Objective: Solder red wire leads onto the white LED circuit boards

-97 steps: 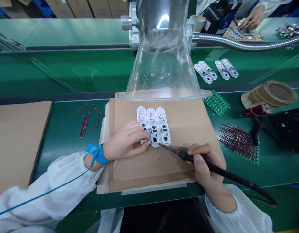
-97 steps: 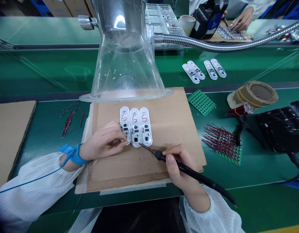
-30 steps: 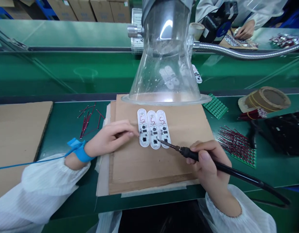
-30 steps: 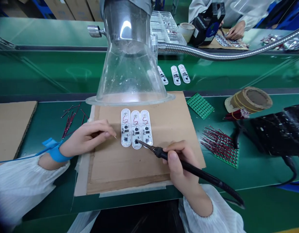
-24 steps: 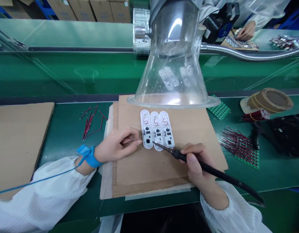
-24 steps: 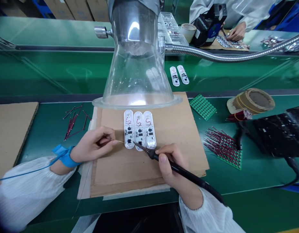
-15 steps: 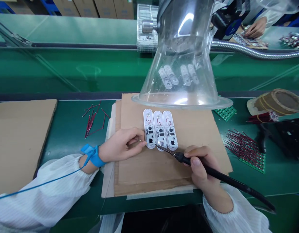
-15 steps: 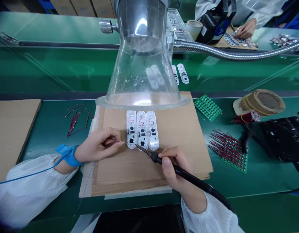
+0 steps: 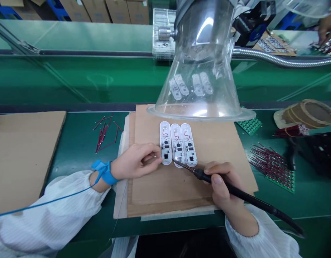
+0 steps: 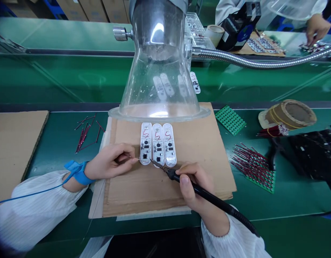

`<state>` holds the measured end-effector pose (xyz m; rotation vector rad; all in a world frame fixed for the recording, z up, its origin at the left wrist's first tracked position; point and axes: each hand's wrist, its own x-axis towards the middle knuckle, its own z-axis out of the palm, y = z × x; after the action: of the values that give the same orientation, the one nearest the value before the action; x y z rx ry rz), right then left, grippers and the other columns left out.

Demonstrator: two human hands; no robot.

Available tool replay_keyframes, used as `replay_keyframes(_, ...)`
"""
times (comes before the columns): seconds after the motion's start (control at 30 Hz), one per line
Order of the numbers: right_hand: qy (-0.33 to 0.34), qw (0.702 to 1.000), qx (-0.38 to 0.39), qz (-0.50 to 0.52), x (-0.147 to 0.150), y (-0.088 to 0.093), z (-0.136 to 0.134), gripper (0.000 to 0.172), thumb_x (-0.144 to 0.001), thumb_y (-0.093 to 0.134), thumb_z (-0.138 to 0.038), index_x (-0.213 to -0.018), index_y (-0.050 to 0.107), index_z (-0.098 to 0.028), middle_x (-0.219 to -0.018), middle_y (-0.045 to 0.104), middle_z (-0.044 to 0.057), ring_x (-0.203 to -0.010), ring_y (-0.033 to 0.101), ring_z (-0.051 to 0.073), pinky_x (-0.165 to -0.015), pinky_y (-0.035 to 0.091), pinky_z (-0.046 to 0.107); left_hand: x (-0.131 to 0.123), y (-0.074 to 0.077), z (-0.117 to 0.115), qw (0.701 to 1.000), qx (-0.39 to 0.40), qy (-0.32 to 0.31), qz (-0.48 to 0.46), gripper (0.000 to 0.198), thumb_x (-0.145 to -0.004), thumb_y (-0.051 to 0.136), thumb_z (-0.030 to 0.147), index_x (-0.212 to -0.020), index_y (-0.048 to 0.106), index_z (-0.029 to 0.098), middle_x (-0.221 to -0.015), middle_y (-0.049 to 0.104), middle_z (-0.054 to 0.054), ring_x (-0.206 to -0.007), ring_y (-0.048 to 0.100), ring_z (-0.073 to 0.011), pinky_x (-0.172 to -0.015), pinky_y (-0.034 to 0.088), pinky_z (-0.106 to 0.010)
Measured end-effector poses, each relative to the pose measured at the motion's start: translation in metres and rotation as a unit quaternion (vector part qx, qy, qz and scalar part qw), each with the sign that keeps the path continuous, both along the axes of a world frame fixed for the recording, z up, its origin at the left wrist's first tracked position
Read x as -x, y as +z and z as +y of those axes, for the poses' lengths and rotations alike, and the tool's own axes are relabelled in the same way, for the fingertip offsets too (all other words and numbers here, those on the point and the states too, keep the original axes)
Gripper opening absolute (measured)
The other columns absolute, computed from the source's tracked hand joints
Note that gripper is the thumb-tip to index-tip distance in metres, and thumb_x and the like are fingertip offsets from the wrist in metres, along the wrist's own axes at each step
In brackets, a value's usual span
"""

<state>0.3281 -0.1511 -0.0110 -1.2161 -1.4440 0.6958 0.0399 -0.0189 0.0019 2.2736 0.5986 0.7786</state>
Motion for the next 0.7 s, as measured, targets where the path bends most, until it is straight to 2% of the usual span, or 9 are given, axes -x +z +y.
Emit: replay_keyframes(0.7,0.019,0.999,0.016,-0.032,-0.0022,-0.0011,0.0009,0.015,-0.115,0.064,-0.04,-0.108,0.071,-0.028,-0.086,0.073,0.001,-0.067,0.069,0.018,-0.061,0.055,0.032,0.0018,0.0018,0.0012,1.0,0.009,0.008,-0.006,0.01,-0.103,0.063,0.016,-0.097,0.058,0.022,-0.066,0.043,0.011,-0.05,0.04,-0.0083,-0.052,0.033,-0.02)
